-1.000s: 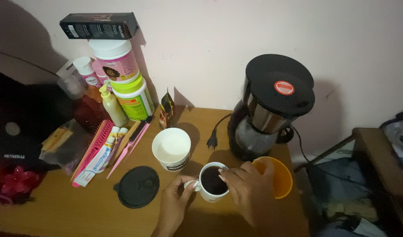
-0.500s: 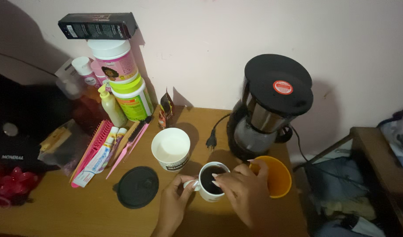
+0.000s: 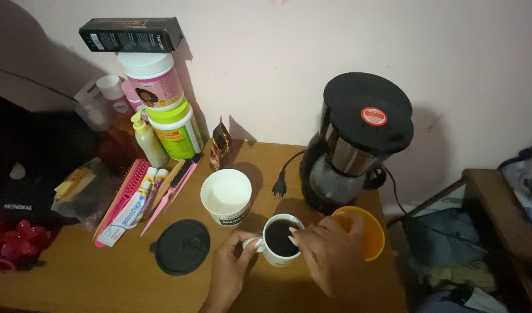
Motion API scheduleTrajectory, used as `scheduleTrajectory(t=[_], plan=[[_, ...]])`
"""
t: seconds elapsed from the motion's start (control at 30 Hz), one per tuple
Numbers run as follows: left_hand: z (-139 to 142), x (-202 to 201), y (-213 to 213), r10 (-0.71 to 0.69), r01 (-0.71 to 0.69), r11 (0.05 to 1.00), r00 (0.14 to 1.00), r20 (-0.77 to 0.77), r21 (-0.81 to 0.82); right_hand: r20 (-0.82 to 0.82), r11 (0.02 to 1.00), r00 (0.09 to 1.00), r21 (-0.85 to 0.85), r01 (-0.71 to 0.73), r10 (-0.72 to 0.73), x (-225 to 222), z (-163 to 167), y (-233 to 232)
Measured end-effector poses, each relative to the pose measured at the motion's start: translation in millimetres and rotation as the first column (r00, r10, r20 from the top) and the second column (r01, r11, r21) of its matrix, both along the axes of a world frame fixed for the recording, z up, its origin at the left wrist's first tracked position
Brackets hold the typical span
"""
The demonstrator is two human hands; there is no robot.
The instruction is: The person stirs a mug of dark coffee with a spoon, lifts the carafe from the filter coffee machine and pours brewed coffee, then stirs the mug again and adds the contents of a coffee sachet before closing a small container with its lid.
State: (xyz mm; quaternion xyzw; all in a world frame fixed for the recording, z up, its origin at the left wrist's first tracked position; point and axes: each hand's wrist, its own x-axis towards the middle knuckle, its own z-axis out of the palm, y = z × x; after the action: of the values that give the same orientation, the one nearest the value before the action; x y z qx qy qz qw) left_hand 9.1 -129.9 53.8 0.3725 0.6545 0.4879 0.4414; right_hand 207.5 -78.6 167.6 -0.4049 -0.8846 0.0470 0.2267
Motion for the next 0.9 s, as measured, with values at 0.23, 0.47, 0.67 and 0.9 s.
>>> scheduleTrajectory(t=[0.23,0.47,0.67,0.9], plan=[[-5.9,-1.8,1.3,-0.009,0.008,0.999,1.000,0.021,0.046,-0.107,0.997,0.992,-0.036,-0.063,0.059,-6.4,-3.9,-0.5],[-6.8,-1.2,-0.3,0.000,0.005,0.989,0.999,-0.034,0.146,-0.132,0.991,0.987,0.109,-0.073,0.087,-5.7,-6.7,-2.9],[-12.0,-1.0,-0.5,0.008,-0.011,0.995,0.999,0.031,0.101,-0.094,0.991,0.995,0.129,-0.027,0.039,-2.6,-1.3,-2.7],[-19.4,-1.7,-0.5,0.007,-0.006,0.994,1.000,-0.014,0.114,-0.006,0.991,1.000,-0.131,0.014,-0.014,0.8,3.2,-2.2]])
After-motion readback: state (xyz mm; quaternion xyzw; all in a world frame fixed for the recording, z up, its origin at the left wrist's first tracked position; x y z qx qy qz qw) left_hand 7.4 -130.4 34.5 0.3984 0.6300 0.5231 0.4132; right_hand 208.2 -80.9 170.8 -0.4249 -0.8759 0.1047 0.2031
